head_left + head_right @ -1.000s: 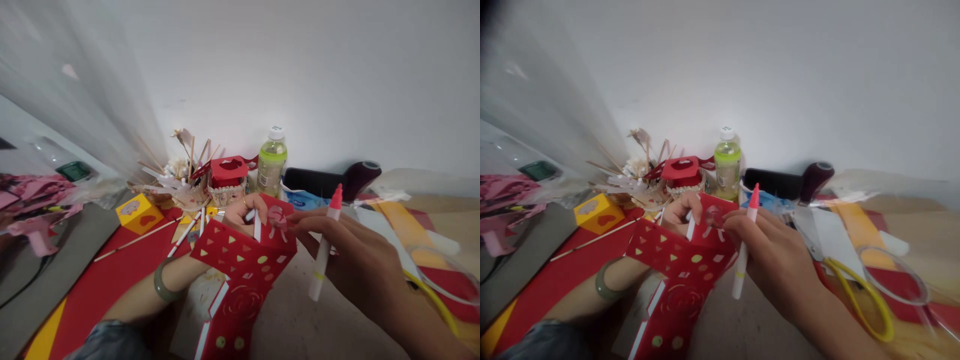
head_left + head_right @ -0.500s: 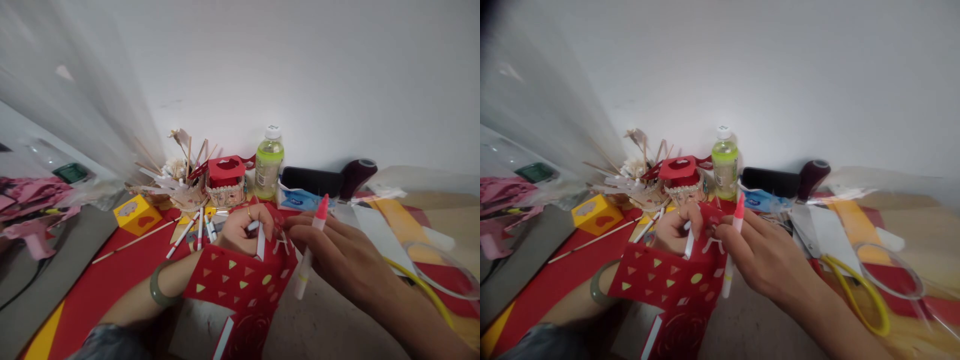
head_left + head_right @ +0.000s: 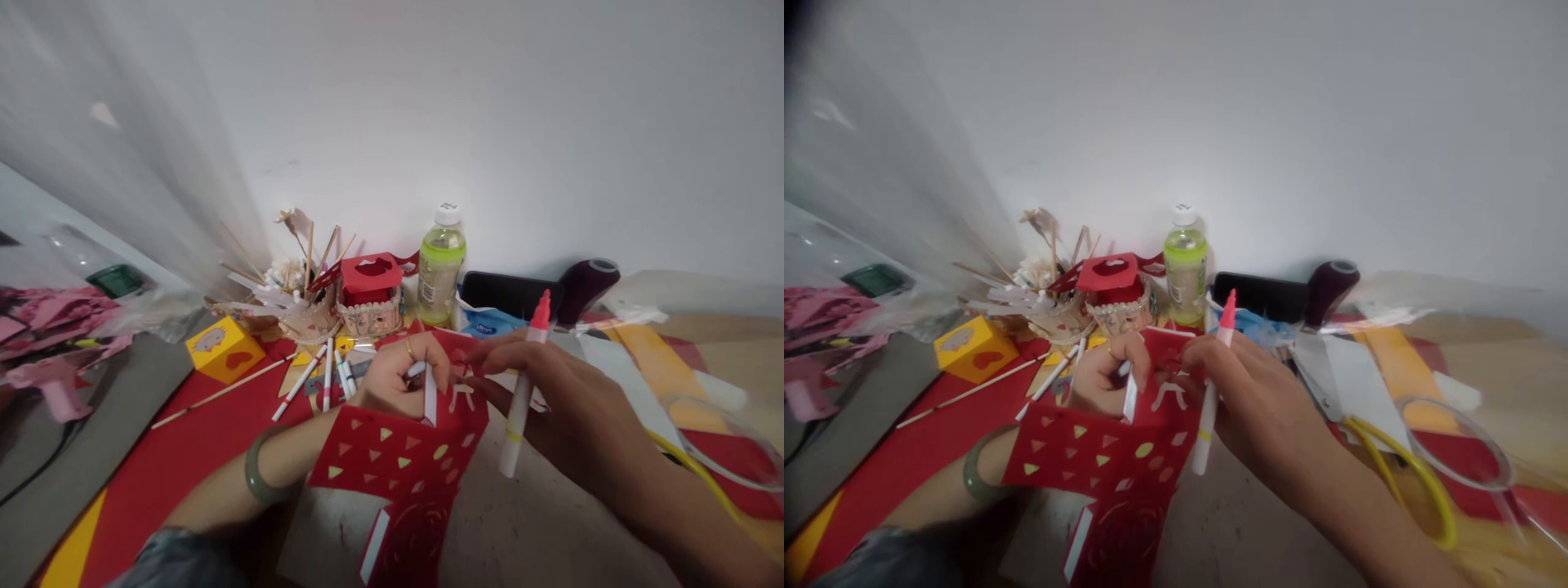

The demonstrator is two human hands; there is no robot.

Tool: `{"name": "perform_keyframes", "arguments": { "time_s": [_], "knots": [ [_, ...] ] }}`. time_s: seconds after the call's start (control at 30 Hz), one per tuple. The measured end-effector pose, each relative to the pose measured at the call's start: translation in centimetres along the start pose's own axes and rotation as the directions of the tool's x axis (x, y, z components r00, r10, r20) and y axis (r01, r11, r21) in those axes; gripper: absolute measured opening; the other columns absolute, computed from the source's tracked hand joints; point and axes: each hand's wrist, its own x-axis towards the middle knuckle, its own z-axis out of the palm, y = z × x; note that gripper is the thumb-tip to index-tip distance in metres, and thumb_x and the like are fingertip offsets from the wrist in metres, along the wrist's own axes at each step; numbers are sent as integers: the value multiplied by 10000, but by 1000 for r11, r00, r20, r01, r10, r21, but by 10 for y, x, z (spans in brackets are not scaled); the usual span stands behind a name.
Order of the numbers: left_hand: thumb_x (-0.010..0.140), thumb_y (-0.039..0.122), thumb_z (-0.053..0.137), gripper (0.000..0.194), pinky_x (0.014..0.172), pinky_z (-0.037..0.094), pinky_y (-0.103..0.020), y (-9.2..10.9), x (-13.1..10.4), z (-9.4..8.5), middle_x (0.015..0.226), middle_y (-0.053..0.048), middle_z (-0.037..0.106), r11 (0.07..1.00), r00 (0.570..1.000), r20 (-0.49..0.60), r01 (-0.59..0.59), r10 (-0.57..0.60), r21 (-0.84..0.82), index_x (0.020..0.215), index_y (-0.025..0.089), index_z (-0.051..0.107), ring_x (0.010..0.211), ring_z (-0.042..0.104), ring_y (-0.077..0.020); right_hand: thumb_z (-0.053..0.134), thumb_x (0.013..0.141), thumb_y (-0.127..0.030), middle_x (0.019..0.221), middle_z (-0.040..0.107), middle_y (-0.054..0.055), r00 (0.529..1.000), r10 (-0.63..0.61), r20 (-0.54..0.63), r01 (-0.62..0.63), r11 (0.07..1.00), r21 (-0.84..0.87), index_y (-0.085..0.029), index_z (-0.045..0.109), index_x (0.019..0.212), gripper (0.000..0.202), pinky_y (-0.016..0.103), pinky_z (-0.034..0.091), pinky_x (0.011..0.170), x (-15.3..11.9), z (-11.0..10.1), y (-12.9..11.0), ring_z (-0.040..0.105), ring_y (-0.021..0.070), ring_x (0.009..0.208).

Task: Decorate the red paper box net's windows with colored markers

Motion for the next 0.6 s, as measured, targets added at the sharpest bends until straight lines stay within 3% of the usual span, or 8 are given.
{"name": "perform_keyframes", "arguments": {
  "time_s": [0.37, 0.47, 0.6],
  "knots": [
    [683, 170, 635, 161, 499, 363, -184, 12, -2, 5, 663, -3, 543, 997, 1000, -13, -1, 2, 79, 621, 164, 487, 553, 461, -86, 517, 808, -50, 793, 663, 21, 985, -174, -18, 171, 979, -109, -217, 450, 881, 195, 274, 453, 596, -8, 3, 2, 623, 185, 724],
    [717, 182, 633, 183, 521, 377, -181, 13, -3, 7, 667, 1, 534, 996, 998, -58, 14, -8, 93, 617, 166, 480, 576, 471, -84, 564, 783, -72, 831, 674, 4, 988, -131, -82, 120, 985, -126, -231, 430, 835, 214, 246, 453, 594, -7, 2, 8, 626, 155, 710],
    [726, 176, 615, 171, 474, 350, -173, 9, -2, 5, 640, 15, 509, 988, 999, -32, -20, 26, 152, 621, 166, 481, 516, 424, -69, 533, 838, -191, 689, 654, 30, 977, 22, -213, -116, 890, -441, -239, 455, 774, 112, 273, 369, 480, -1, -7, 24, 603, 196, 589]
  ]
}}
